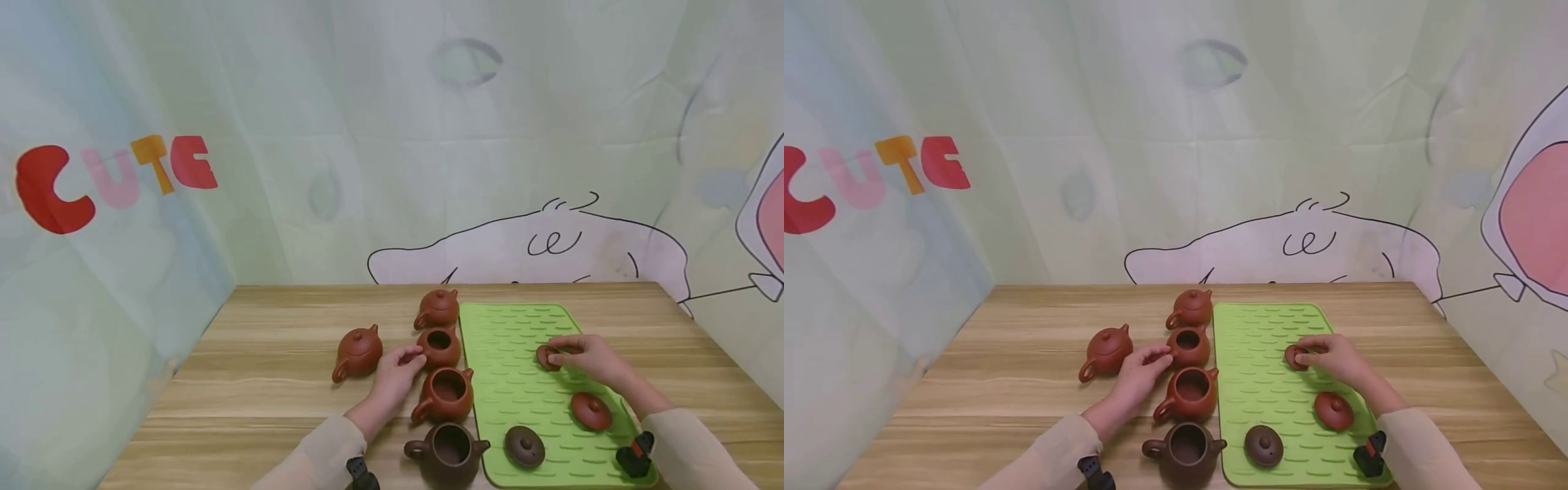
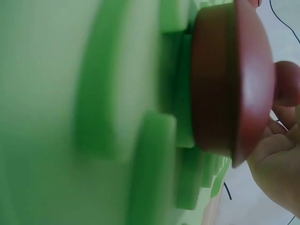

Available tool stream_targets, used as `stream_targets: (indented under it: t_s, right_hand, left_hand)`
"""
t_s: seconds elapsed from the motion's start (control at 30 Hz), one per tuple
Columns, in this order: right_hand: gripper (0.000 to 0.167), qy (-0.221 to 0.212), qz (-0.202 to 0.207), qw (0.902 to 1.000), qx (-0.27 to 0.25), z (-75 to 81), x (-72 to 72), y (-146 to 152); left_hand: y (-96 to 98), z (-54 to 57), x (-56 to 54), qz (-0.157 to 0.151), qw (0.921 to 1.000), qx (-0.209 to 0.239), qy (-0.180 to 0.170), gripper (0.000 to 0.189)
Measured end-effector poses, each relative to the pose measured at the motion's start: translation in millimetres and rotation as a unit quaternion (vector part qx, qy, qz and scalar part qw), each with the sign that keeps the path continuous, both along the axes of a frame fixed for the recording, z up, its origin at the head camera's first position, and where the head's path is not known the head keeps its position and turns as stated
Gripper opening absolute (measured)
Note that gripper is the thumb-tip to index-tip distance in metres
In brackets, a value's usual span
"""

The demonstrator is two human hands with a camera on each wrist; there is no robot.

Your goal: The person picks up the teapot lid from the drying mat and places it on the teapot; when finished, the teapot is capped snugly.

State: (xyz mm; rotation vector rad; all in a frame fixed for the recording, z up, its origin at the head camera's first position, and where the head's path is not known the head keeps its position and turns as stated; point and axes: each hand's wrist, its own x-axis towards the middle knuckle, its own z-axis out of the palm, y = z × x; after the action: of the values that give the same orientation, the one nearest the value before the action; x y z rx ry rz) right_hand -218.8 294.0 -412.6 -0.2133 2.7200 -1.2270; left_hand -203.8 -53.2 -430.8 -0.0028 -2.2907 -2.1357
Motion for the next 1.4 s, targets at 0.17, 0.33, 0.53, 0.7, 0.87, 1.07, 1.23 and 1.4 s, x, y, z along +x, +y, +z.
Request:
stream_targets:
  t_s: [0.17,0.33,0.53,0.7,0.87,1.07,1.23,1.4]
  right_hand:
    - [0.047,0.016,0.0,0.9996,0.025,-0.3,-0.3,-3]
    - [0.045,0.024,-0.001,0.9993,0.03,-2.4,-1.3,-3]
    - [0.042,0.027,-0.004,0.9993,0.026,-5.2,-2.3,-2]
    - [0.039,0.032,-0.002,0.999,0.03,-4.4,-2.1,-3]
    - [0.036,0.037,0.002,0.9986,0.038,-0.9,-2.4,-4]
    - [0.035,0.055,0.006,0.9978,0.036,8.9,-6.7,-8]
    - [0.037,0.053,0.016,0.998,0.031,20.4,-11.0,-17]
    - [0.038,0.052,0.024,0.9979,0.032,28.8,-14.9,-30]
  left_hand:
    - [-0.5,0.3,0.5,0.0,1.0,-0.006,-0.001,0.023]
    - [-1.1,-0.3,-0.1,0.002,0.9999,-0.012,-0.001,0.023]
    - [-1.5,-2.5,-1.9,0.004,1.0,-0.008,-0.003,0.024]
    - [-1.7,0.2,-1.0,0.004,0.9999,-0.004,-0.011,0.024]
    - [-1.6,5.5,2.3,0.004,0.9999,-0.012,-0.011,0.024]
    - [-2.9,0.8,-1.2,0.003,0.9996,-0.023,-0.015,0.023]
    - [-4.2,1.8,-1.4,0.001,0.9994,-0.032,-0.016,0.023]
    - [-4.6,2.0,-1.7,-0.005,0.9991,-0.038,-0.019,0.024]
